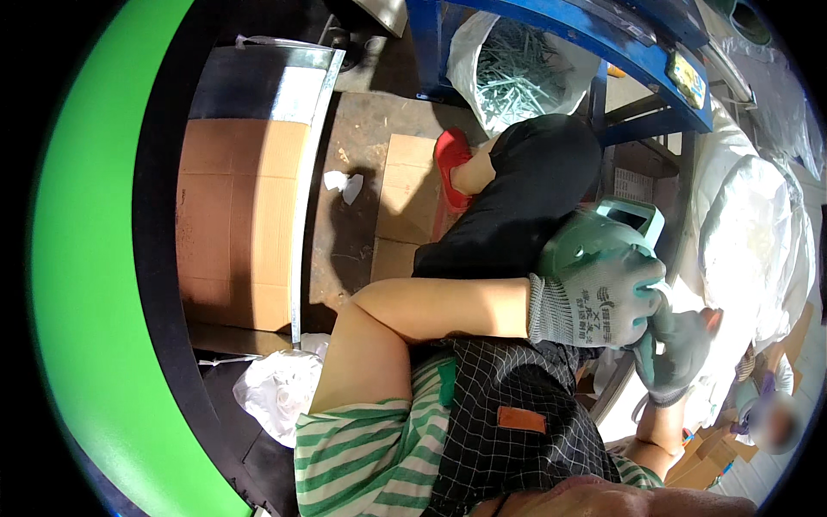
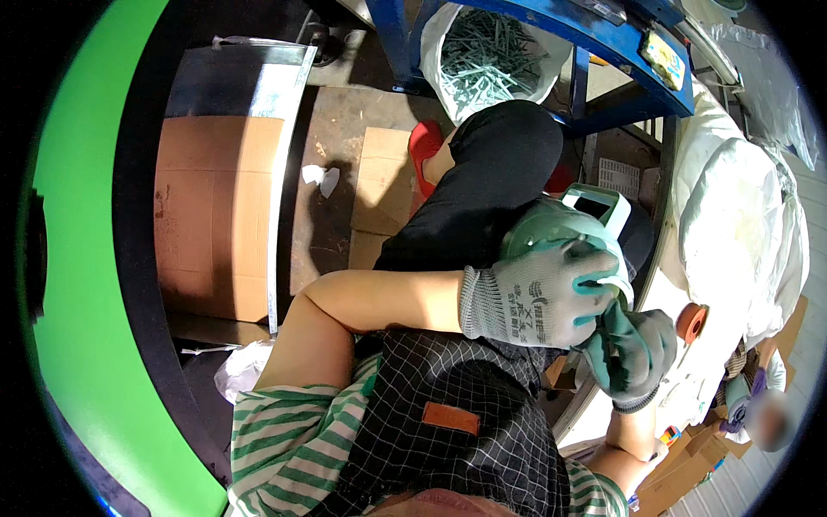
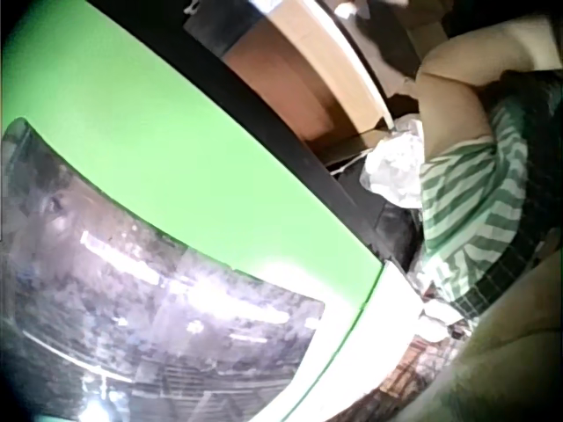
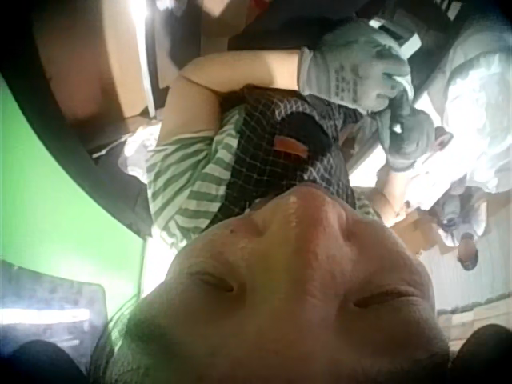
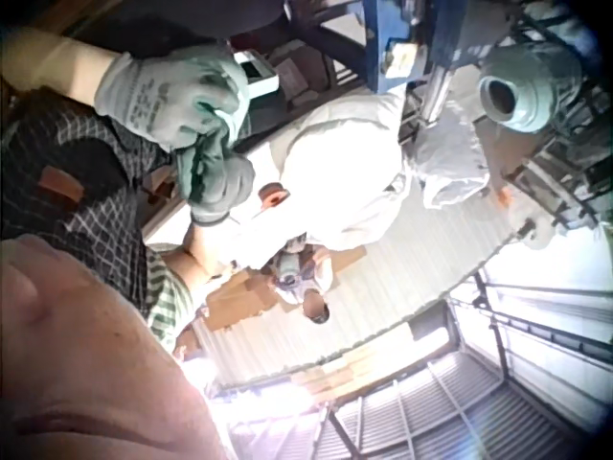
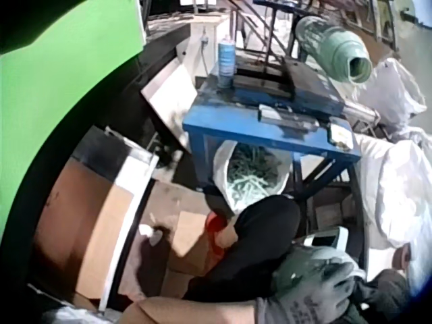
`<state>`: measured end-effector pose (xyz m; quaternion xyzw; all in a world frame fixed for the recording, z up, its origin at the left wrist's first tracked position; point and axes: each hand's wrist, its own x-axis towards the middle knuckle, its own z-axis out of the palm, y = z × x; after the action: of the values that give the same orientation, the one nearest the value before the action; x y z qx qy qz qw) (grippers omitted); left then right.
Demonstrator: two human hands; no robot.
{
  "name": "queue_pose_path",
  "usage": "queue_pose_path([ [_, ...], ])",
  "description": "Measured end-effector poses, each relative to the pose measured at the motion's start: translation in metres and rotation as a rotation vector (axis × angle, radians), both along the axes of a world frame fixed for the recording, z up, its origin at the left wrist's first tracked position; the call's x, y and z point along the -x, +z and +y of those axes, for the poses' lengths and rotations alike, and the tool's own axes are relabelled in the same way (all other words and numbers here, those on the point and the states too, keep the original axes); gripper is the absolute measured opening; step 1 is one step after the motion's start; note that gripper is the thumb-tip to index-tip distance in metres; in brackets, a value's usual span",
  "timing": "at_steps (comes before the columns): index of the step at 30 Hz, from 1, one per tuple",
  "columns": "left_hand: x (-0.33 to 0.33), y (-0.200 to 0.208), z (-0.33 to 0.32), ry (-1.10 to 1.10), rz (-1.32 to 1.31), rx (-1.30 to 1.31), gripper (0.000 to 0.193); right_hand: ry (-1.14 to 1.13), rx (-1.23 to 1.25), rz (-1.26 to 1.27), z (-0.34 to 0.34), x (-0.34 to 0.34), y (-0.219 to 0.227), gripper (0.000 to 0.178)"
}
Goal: The person assembles light blue plastic pitchers by attaching grey handles to the bodies. They pick up a pitcher body, retrieve a handle from a nearby pile, and snap the handle into place on the pitcher. The person repeats this process for multiple units, placing the finished pitchers on a table.
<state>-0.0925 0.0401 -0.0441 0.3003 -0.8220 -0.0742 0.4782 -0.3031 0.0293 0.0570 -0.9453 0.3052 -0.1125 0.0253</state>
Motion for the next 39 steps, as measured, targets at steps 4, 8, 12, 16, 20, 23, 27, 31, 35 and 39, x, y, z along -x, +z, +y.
queue_pose_path([
  [4, -0.008, 0.008, 0.000, 0.098, -0.048, -0.007, 0.017, 0.051, 0.240, 0.108, -0.009, -0.007, 0.007, 0.046],
  [8, -0.020, 0.023, -0.004, 0.075, -0.197, -0.122, 0.017, 0.103, 0.116, 0.126, -0.012, -0.008, -0.007, 0.048],
  [12, -0.025, 0.031, -0.003, 0.036, -0.252, -0.014, 0.018, 0.103, -0.148, 0.048, -0.015, -0.003, -0.009, 0.053],
  [16, -0.038, 0.043, 0.002, 0.131, -0.389, -0.066, 0.061, 0.140, -0.058, -0.142, -0.017, -0.013, -0.024, 0.048],
  [20, -0.035, 0.044, 0.003, 0.238, -0.386, -0.150, 0.082, 0.130, 0.096, -0.181, -0.017, -0.021, -0.039, 0.031],
  [23, -0.025, 0.052, 0.005, 0.232, -0.515, -0.159, 0.065, 0.063, 0.095, -0.203, -0.007, -0.013, -0.042, 0.033],
  [27, -0.012, 0.073, -0.001, 0.227, -0.518, -0.263, 0.036, 0.004, 0.095, -0.230, 0.002, -0.003, -0.049, 0.023],
  [31, 0.000, 0.100, -0.015, 0.258, -0.717, 0.003, 0.023, -0.066, -0.060, -0.386, 0.015, 0.001, -0.059, 0.024],
  [35, 0.002, 0.104, -0.027, 0.119, -0.717, -0.086, 0.015, 0.041, 0.118, -0.388, 0.011, 0.006, -0.063, 0.025],
  [39, 0.000, 0.105, -0.034, -0.051, -0.803, -0.228, 0.025, 0.065, 0.193, -0.378, 0.015, 0.011, -0.065, 0.021],
])
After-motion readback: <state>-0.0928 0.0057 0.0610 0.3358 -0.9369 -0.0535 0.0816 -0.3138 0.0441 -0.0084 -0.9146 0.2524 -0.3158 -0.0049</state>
